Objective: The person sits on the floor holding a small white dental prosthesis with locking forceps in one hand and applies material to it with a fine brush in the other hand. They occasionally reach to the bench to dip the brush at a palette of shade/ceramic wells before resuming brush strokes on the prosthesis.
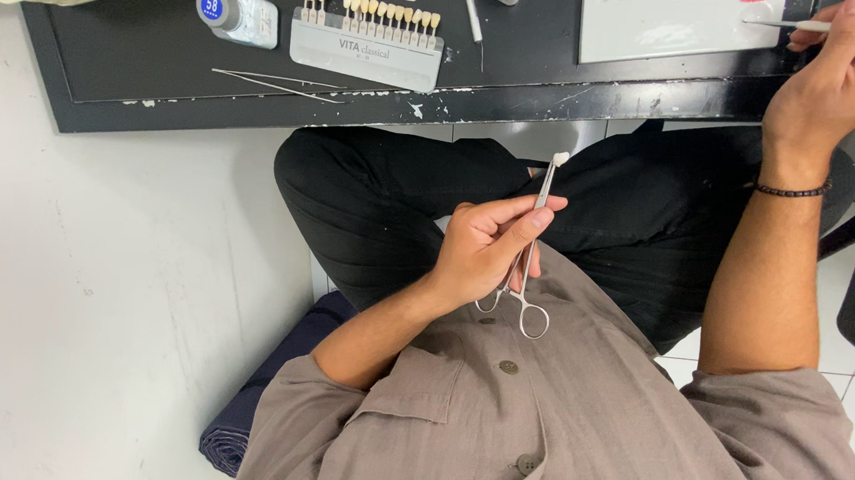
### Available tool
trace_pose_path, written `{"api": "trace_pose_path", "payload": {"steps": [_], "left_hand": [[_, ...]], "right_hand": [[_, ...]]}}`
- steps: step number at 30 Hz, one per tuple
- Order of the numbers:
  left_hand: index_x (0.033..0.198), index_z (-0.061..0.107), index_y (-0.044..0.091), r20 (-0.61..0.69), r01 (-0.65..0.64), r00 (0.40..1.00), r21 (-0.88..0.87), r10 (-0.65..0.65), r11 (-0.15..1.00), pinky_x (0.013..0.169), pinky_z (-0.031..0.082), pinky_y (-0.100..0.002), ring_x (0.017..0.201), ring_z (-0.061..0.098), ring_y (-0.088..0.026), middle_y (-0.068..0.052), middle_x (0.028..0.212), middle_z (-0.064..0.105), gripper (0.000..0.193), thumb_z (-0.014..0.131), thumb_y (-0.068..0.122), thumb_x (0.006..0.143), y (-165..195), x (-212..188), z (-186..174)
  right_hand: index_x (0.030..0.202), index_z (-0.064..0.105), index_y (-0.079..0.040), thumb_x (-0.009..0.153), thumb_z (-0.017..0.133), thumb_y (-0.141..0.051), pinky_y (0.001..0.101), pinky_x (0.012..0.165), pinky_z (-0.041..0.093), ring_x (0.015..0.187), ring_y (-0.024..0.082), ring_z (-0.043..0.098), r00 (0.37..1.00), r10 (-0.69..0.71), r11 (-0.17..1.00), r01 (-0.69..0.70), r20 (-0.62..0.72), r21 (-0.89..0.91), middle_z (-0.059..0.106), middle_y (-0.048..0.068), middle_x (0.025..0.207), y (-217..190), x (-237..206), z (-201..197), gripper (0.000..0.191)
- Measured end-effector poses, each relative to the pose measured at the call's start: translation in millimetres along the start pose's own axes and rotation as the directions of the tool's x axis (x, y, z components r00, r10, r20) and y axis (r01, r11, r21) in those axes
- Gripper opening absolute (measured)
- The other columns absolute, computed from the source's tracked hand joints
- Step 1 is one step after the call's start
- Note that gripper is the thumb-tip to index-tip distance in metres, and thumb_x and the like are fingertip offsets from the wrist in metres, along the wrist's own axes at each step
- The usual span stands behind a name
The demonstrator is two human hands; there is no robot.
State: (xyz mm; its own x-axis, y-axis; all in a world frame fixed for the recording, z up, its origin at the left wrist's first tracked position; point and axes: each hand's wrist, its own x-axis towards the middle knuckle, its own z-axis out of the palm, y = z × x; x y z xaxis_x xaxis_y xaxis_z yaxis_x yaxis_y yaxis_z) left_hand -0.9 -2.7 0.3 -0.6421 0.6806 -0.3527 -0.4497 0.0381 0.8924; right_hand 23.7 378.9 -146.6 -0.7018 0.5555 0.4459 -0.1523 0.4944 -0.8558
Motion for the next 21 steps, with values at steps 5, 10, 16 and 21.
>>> {"api": "trace_pose_path", "payload": {"steps": [5,10,16,21], "left_hand": [[0.131,0.069,0.0,-0.003,-0.012,1.0,-0.002,0.012,1.0,0.045,0.048,-0.022,0.049,0.062,-0.007,-0.005,0.065,0.067,0.034,0.061,0.024,0.108,1.1,0.6,1.5],[0.132,0.069,0.0,-0.016,-0.03,0.999,0.031,0.031,0.999,0.045,0.049,-0.021,0.049,0.062,-0.007,-0.003,0.064,0.067,0.034,0.06,0.023,0.109,2.7,0.3,1.1],[0.133,0.067,0.001,-0.044,-0.113,0.992,0.063,0.116,0.992,0.047,0.051,-0.021,0.052,0.064,-0.007,-0.003,0.066,0.068,0.031,0.059,0.02,0.11,5.2,-3.8,1.0],[0.132,0.067,0.001,-0.035,-0.148,0.988,0.073,0.151,0.986,0.048,0.05,-0.021,0.052,0.064,-0.007,-0.003,0.067,0.068,0.03,0.059,0.019,0.11,6.5,-5.1,3.0]], "right_hand": [[0.108,0.055,0.004,0.132,0.05,-0.018,0.0266,0.065,0.049,0.069,0.018,0.059,1.0,-0.018,1.0,0.018,0.0,-0.005,0.065,0.015,0.086,7.5,-4.0,-4.0,0.033],[0.105,0.054,0.004,0.131,0.049,-0.02,0.0271,0.065,0.049,0.069,0.019,0.059,0.997,0.0,1.0,0.003,-0.077,0.031,0.062,0.015,0.084,8.0,-7.5,-1.9,0.036],[0.109,0.052,0.007,0.13,0.053,-0.018,0.0308,0.067,0.048,0.071,0.023,0.056,0.992,0.123,0.928,-0.111,-0.012,0.357,0.06,0.02,0.089,-81.0,-26.3,3.6,0.033],[0.104,0.053,0.001,0.117,0.062,-0.017,0.0261,0.064,0.052,0.073,0.02,0.062,0.991,-0.066,0.963,0.032,0.119,0.269,0.065,0.015,0.083,-190.6,-44.7,24.1,0.024]]}}
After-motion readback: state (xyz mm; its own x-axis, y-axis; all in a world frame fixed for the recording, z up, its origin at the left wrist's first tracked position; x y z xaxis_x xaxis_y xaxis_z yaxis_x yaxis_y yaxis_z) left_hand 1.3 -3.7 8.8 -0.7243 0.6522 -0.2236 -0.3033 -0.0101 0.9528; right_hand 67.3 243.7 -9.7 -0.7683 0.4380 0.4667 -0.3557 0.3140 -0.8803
